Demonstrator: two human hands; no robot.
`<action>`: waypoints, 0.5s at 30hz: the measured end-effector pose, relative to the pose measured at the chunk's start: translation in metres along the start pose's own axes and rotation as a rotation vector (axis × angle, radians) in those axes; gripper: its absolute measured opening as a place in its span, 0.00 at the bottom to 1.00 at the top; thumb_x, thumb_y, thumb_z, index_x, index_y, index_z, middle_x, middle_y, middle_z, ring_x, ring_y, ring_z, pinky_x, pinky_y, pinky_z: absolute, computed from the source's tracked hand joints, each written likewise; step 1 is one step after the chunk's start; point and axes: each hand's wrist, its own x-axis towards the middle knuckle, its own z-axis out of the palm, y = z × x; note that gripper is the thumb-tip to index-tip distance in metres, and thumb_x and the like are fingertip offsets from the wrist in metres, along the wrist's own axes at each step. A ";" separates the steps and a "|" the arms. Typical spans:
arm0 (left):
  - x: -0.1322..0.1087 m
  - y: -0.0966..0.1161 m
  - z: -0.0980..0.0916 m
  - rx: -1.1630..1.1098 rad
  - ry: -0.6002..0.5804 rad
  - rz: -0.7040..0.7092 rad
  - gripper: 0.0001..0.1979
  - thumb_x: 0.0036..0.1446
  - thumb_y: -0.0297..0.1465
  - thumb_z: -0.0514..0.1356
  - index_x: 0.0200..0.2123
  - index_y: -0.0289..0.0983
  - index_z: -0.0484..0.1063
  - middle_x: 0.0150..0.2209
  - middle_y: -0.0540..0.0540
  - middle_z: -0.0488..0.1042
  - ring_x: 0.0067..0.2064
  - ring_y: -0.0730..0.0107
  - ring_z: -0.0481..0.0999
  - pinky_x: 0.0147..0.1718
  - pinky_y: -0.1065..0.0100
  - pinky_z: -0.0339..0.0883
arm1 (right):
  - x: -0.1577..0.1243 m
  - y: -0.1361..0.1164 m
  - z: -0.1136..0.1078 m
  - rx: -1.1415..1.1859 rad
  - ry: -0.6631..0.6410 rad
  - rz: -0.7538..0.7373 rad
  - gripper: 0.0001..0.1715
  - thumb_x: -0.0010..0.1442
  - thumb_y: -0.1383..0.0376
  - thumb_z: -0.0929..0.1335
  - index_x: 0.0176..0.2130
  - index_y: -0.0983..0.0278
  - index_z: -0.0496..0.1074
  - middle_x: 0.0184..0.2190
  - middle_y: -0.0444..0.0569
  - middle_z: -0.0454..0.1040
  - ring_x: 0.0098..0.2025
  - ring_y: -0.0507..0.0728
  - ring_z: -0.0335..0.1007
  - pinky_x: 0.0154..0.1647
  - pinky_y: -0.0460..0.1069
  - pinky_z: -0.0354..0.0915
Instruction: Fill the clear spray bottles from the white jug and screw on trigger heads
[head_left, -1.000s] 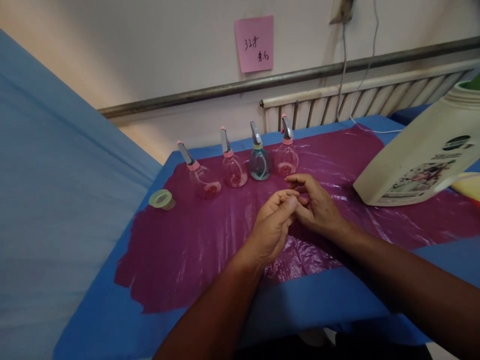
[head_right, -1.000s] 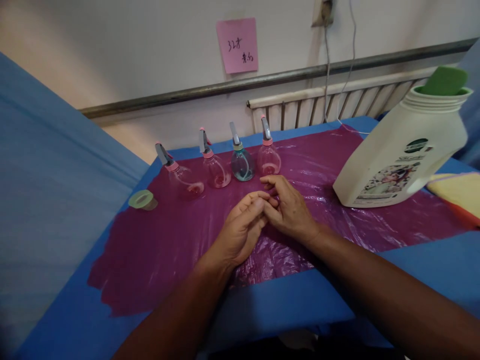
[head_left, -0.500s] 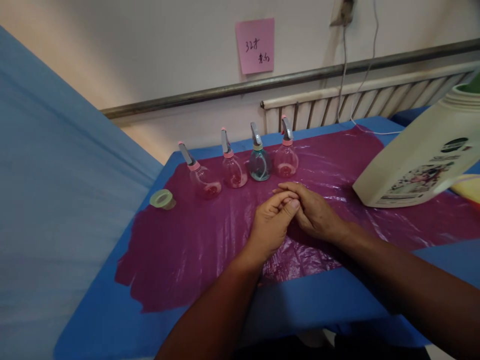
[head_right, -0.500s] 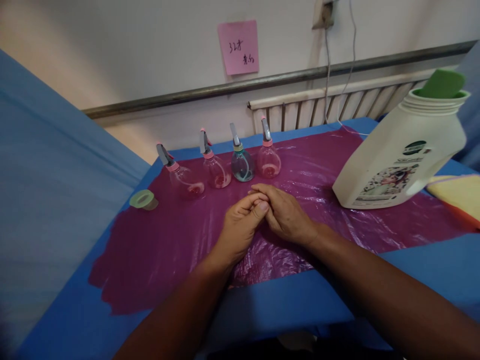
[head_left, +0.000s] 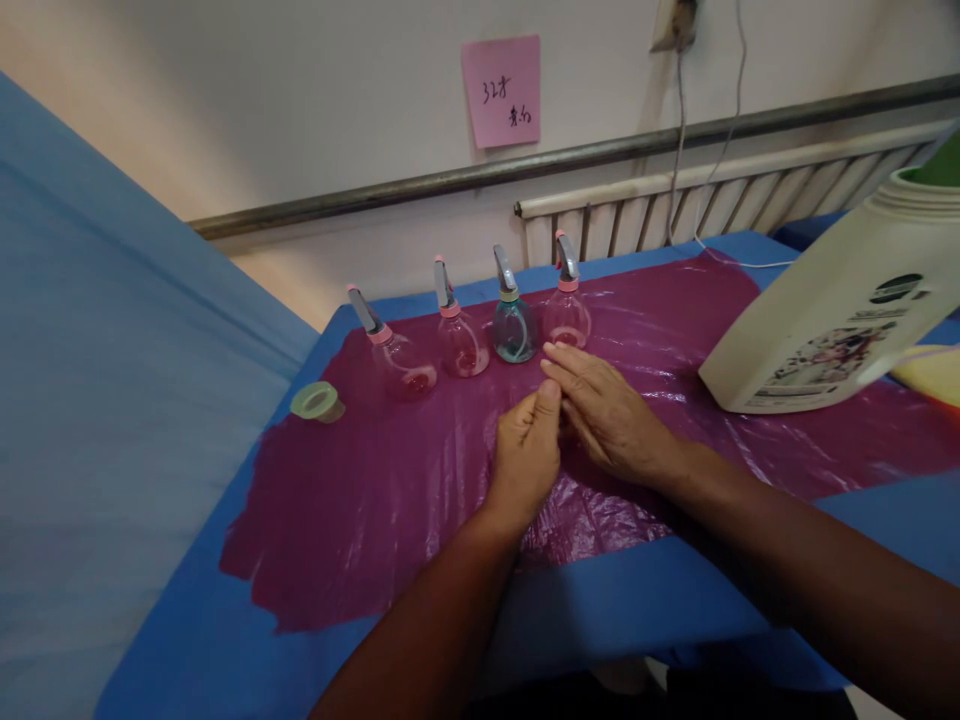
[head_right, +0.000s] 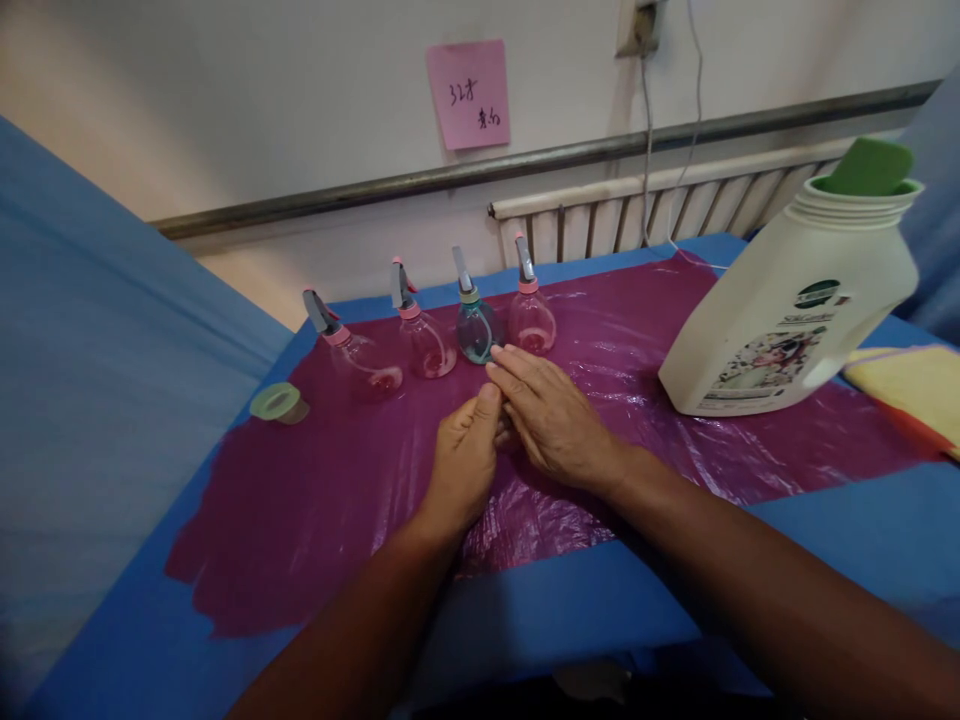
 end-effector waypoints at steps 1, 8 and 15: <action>0.001 0.001 0.000 -0.015 -0.004 0.006 0.27 0.75 0.56 0.70 0.38 0.38 0.82 0.36 0.48 0.81 0.39 0.68 0.79 0.44 0.67 0.74 | 0.001 -0.001 0.000 -0.043 -0.019 -0.022 0.46 0.82 0.69 0.64 0.90 0.52 0.51 0.85 0.58 0.66 0.88 0.68 0.60 0.85 0.75 0.66; 0.002 0.007 -0.004 -0.067 0.005 -0.024 0.21 0.63 0.42 0.82 0.51 0.39 0.82 0.51 0.44 0.88 0.54 0.58 0.87 0.59 0.58 0.80 | 0.000 -0.014 0.008 -0.251 -0.207 -0.164 0.48 0.81 0.70 0.64 0.90 0.69 0.46 0.88 0.62 0.56 0.92 0.67 0.45 0.91 0.69 0.56; 0.005 0.002 -0.004 -0.264 -0.029 -0.097 0.21 0.59 0.36 0.84 0.49 0.40 0.81 0.48 0.48 0.88 0.52 0.63 0.89 0.62 0.59 0.81 | -0.003 -0.014 0.012 -0.313 -0.218 -0.158 0.53 0.82 0.69 0.63 0.91 0.66 0.35 0.90 0.58 0.52 0.93 0.65 0.40 0.92 0.68 0.53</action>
